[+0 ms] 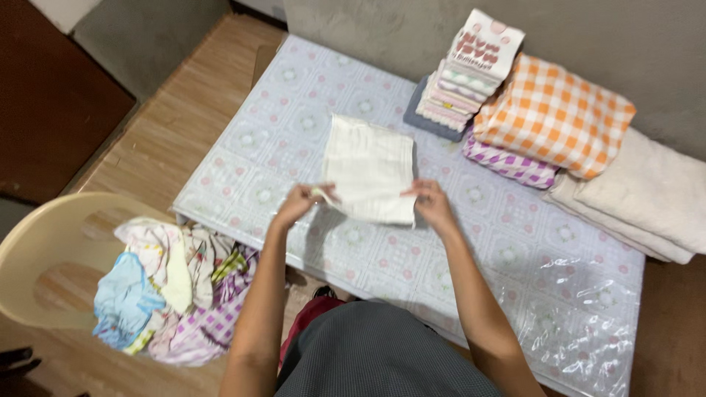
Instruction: The person folds several small towels and cloths one by one on a table, smoothing each piece and stacking them neatly. The person handles items from a pile on a chair, folds them into compact rectangles, and places them on a growing stack.
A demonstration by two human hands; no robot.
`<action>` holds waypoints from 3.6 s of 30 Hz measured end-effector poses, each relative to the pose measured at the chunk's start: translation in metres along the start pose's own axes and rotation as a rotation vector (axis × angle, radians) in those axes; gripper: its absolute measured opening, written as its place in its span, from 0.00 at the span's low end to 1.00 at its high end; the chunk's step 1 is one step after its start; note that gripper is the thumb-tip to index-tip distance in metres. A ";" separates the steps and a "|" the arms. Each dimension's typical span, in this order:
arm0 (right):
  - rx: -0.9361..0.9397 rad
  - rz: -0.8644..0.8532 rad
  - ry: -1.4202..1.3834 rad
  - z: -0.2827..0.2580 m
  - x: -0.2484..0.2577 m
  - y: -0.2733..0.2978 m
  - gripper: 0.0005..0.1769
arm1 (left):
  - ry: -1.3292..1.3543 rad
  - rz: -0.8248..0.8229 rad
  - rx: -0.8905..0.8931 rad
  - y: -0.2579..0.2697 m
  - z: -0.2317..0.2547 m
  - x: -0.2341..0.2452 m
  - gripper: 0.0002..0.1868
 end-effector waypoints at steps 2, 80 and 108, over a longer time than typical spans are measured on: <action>-0.084 -0.040 0.068 0.042 -0.021 0.027 0.20 | -0.159 -0.009 0.296 0.034 -0.030 -0.012 0.21; -0.372 0.533 0.595 0.087 -0.112 -0.112 0.17 | -0.507 0.567 0.065 -0.096 -0.119 -0.016 0.14; 0.053 0.439 0.534 -0.003 -0.079 0.007 0.23 | -0.949 0.362 -0.231 0.006 -0.057 -0.044 0.20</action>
Point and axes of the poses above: each hand's wrist, its own y-axis away from the middle knuckle, its own x-axis out of the back of the hand, z = x × y, the point moved 2 cm from there along -y, towards the middle knuckle, and after that the axes turned 14 degrees about -x, right-handed, at the moved point
